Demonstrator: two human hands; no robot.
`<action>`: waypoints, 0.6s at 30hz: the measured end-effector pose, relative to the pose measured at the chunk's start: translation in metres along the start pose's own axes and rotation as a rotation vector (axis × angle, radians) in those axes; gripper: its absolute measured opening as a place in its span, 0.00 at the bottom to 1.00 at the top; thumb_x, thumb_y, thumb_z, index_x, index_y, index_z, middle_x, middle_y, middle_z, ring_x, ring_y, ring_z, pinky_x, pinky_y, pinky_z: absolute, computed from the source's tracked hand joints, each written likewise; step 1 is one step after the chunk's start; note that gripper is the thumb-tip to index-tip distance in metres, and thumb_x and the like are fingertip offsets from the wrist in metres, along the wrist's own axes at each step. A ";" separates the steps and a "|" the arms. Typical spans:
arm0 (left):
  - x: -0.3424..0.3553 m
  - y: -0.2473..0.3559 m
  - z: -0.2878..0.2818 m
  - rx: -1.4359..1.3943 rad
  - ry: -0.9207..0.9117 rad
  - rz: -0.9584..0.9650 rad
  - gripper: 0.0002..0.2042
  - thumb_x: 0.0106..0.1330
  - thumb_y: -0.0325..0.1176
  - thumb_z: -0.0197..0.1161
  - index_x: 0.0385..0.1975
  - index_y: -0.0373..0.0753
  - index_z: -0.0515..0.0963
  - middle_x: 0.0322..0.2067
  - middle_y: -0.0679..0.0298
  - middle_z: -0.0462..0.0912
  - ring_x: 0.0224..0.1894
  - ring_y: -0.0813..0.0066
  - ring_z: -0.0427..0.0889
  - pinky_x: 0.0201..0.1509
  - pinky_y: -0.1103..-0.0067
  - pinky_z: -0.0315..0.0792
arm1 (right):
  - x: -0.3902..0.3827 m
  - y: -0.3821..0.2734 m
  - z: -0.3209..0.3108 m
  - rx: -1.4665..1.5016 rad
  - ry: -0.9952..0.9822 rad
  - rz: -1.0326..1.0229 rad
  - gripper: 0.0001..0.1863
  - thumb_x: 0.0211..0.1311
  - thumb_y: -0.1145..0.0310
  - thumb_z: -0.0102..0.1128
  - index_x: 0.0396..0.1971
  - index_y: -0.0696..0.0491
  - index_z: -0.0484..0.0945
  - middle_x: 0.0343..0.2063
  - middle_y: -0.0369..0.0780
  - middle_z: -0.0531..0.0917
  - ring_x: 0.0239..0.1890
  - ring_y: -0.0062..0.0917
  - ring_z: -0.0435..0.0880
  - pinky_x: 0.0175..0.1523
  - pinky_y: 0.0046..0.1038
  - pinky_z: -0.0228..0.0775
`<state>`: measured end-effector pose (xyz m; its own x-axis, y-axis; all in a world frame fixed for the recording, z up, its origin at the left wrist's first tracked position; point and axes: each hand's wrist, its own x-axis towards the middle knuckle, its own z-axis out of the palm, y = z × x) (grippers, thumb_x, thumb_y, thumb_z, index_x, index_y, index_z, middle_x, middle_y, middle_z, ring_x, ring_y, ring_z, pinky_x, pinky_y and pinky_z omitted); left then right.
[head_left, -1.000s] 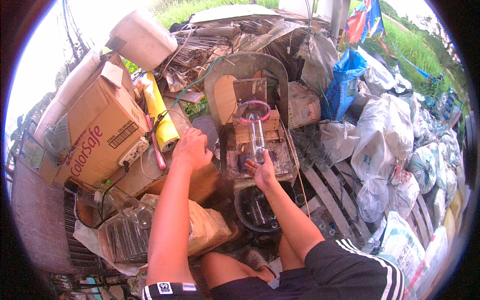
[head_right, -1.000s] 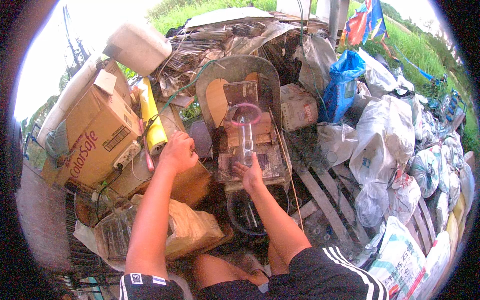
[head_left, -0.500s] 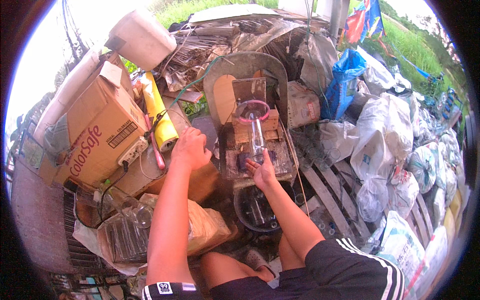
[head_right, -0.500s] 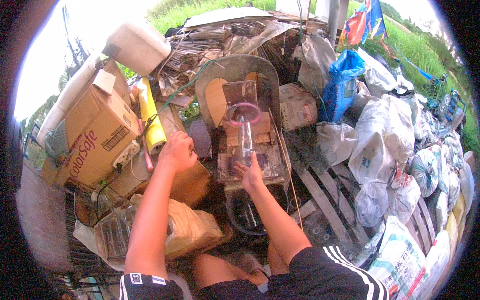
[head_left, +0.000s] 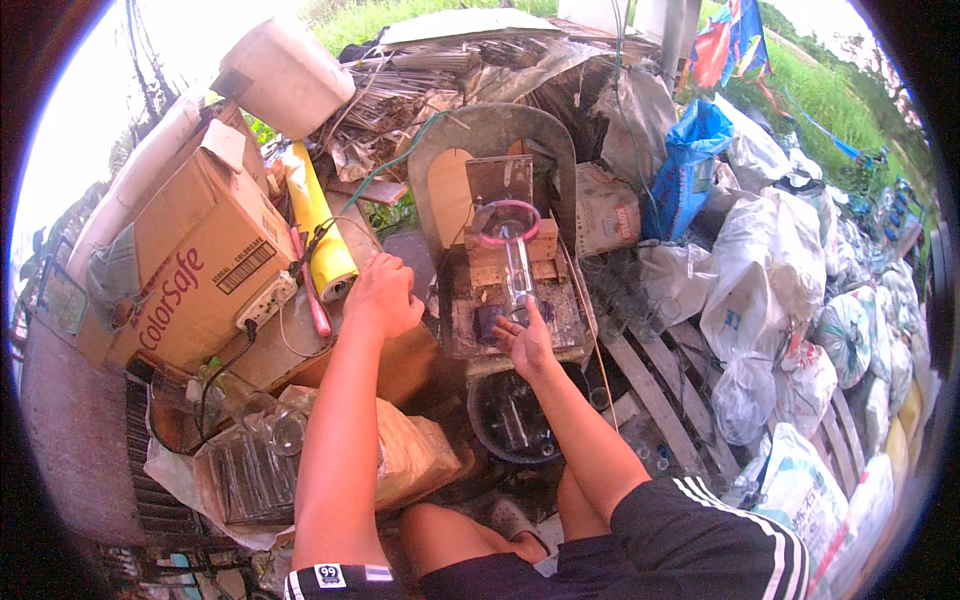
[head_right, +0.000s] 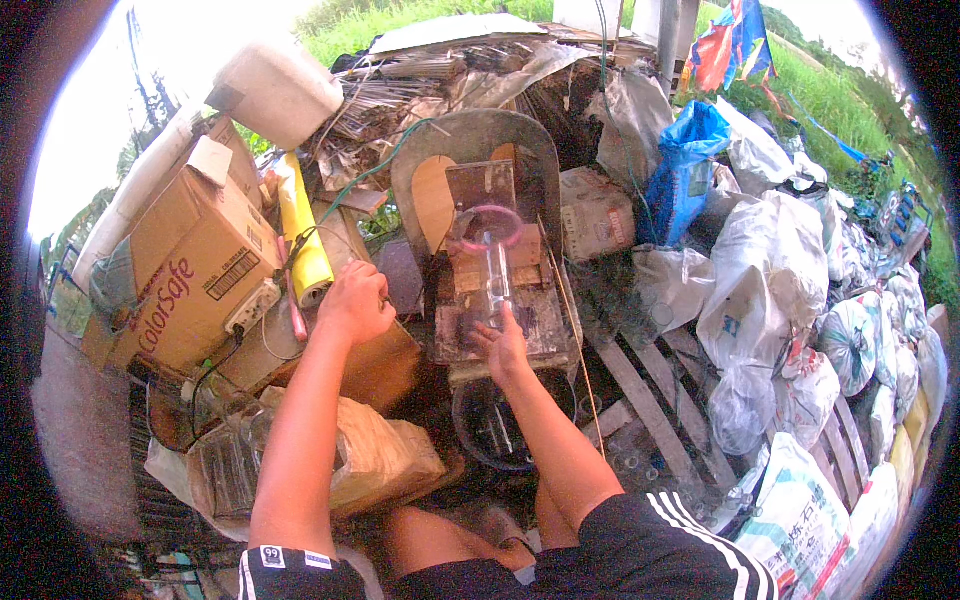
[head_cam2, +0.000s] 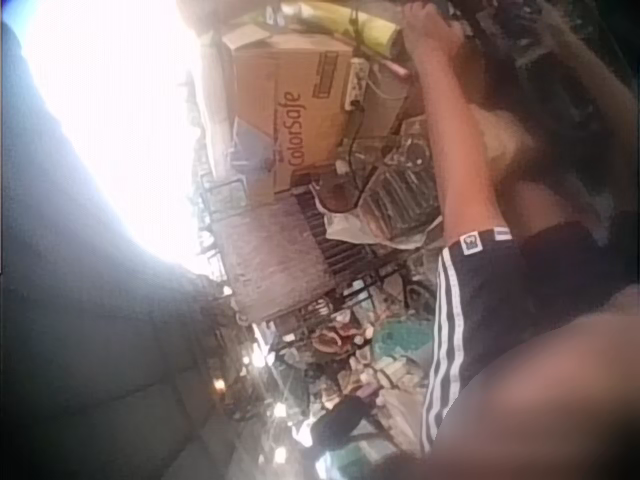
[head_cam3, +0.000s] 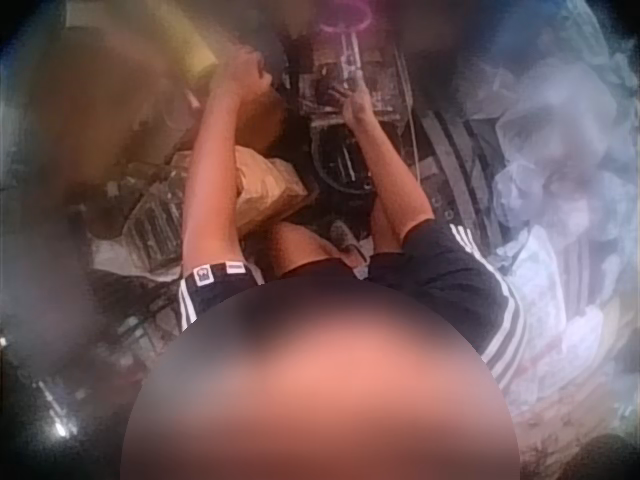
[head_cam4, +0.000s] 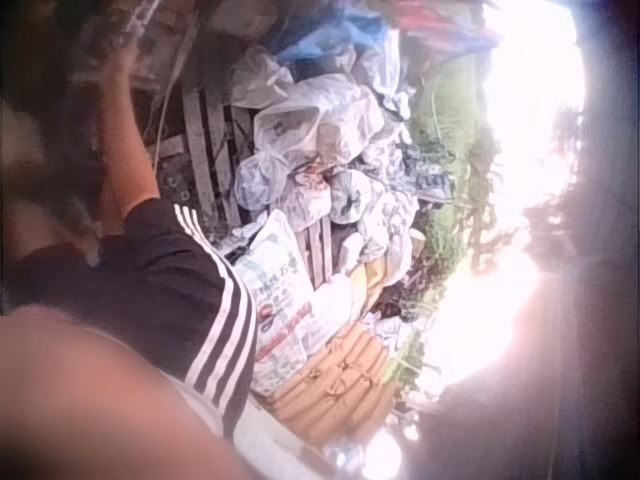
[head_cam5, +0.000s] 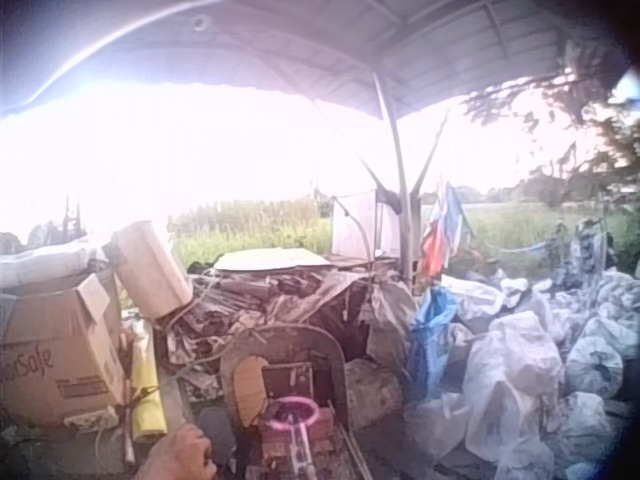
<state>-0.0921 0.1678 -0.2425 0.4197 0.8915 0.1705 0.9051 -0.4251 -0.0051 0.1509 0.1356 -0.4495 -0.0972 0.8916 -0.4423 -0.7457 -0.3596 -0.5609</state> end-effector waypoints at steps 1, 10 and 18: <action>0.000 0.000 0.000 0.004 -0.007 -0.004 0.10 0.56 0.37 0.69 0.31 0.36 0.85 0.45 0.51 0.84 0.60 0.52 0.79 0.77 0.61 0.66 | -0.001 -0.002 0.001 -0.086 0.068 -0.010 0.48 0.72 0.29 0.57 0.76 0.47 0.54 0.57 0.50 0.80 0.51 0.38 0.84 0.55 0.46 0.74; 0.000 0.000 0.000 -0.005 -0.026 -0.026 0.10 0.56 0.36 0.69 0.32 0.36 0.86 0.46 0.51 0.84 0.62 0.52 0.78 0.81 0.61 0.62 | 0.020 0.017 0.006 -0.356 0.299 -0.316 0.44 0.74 0.37 0.63 0.71 0.49 0.52 0.51 0.49 0.81 0.44 0.35 0.84 0.52 0.40 0.76; 0.000 0.002 -0.003 0.003 -0.026 -0.018 0.10 0.57 0.36 0.68 0.33 0.36 0.86 0.46 0.51 0.84 0.62 0.53 0.78 0.81 0.61 0.62 | 0.017 0.015 0.004 -0.246 0.275 -0.151 0.45 0.74 0.35 0.61 0.74 0.47 0.50 0.53 0.48 0.81 0.45 0.33 0.84 0.50 0.41 0.75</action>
<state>-0.0907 0.1668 -0.2400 0.4053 0.9027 0.1444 0.9125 -0.4089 -0.0048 0.1352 0.1469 -0.4625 0.2059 0.8445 -0.4943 -0.5549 -0.3153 -0.7699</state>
